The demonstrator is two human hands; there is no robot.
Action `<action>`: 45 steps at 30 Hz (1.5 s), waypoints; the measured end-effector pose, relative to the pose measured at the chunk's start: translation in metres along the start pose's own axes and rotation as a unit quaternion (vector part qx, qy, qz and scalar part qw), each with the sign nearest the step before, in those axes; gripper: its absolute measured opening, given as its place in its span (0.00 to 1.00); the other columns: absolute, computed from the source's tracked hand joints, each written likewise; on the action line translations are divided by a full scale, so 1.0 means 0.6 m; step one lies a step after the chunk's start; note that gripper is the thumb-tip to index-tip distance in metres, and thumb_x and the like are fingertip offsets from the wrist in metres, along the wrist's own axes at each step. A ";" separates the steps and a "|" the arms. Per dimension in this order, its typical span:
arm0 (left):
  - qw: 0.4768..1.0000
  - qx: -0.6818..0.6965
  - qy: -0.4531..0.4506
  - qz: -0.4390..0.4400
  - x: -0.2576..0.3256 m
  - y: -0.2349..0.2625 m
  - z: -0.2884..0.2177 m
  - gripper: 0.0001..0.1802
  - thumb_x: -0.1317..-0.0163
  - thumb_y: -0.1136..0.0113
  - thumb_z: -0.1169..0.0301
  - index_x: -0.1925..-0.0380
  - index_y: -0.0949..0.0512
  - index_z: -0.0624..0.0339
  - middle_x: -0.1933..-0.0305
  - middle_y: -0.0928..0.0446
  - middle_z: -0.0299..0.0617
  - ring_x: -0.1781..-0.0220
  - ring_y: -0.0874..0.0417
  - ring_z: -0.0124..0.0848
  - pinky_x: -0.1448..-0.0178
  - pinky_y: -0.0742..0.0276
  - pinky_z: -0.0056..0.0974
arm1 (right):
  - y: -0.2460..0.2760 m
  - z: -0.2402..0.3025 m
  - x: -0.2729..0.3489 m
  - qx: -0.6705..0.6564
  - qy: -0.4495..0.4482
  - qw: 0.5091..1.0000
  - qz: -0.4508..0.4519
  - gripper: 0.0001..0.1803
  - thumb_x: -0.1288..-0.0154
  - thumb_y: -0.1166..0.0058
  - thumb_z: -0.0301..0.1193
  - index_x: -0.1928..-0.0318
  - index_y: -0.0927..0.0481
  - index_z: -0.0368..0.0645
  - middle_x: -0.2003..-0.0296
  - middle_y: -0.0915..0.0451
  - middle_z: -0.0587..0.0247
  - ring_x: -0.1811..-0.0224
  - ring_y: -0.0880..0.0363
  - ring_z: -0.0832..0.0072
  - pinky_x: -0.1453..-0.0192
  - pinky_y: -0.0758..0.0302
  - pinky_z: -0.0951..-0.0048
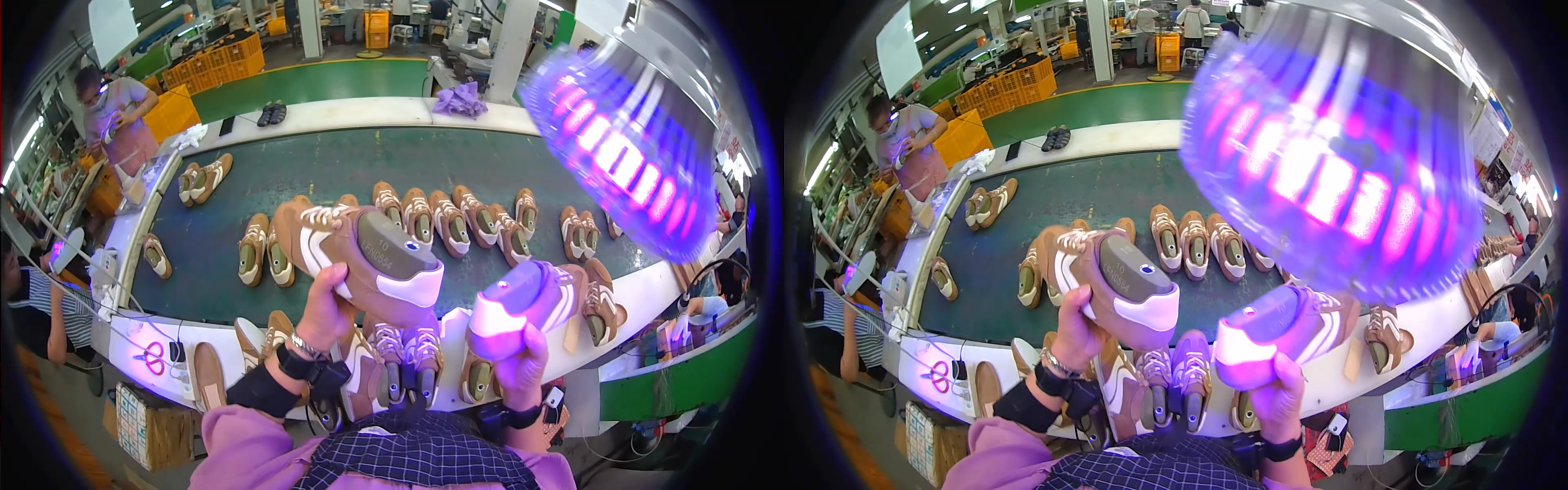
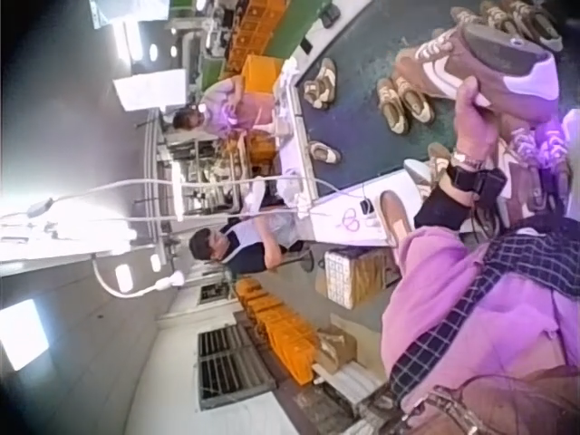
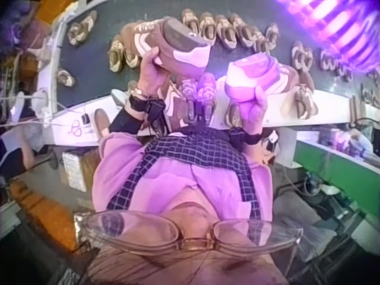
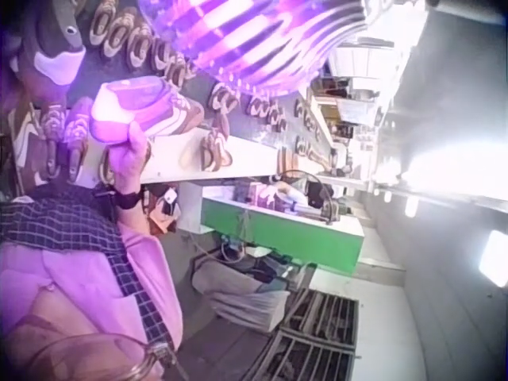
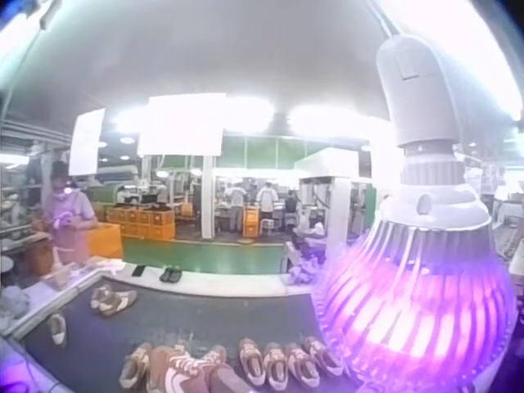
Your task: Inspecting and marking manufactured shoes on a conveyor line.
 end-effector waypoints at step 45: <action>0.986 -0.061 -0.051 -0.145 0.116 -0.039 0.147 0.24 0.41 0.43 0.63 0.46 0.33 0.61 0.51 0.25 0.41 0.51 0.20 0.34 0.48 0.20 0.43 | 0.065 -0.001 0.033 0.070 0.018 0.995 -0.073 0.23 0.35 0.50 0.38 0.44 0.31 0.38 0.53 0.23 0.60 0.55 0.20 0.70 0.53 0.22 0.66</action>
Point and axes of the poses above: each hand's wrist, its own x-axis away from the middle knuckle, its own y-axis out of the back of the hand, z = x × y, the point moved 9 cm from there along -x, towards the middle knuckle
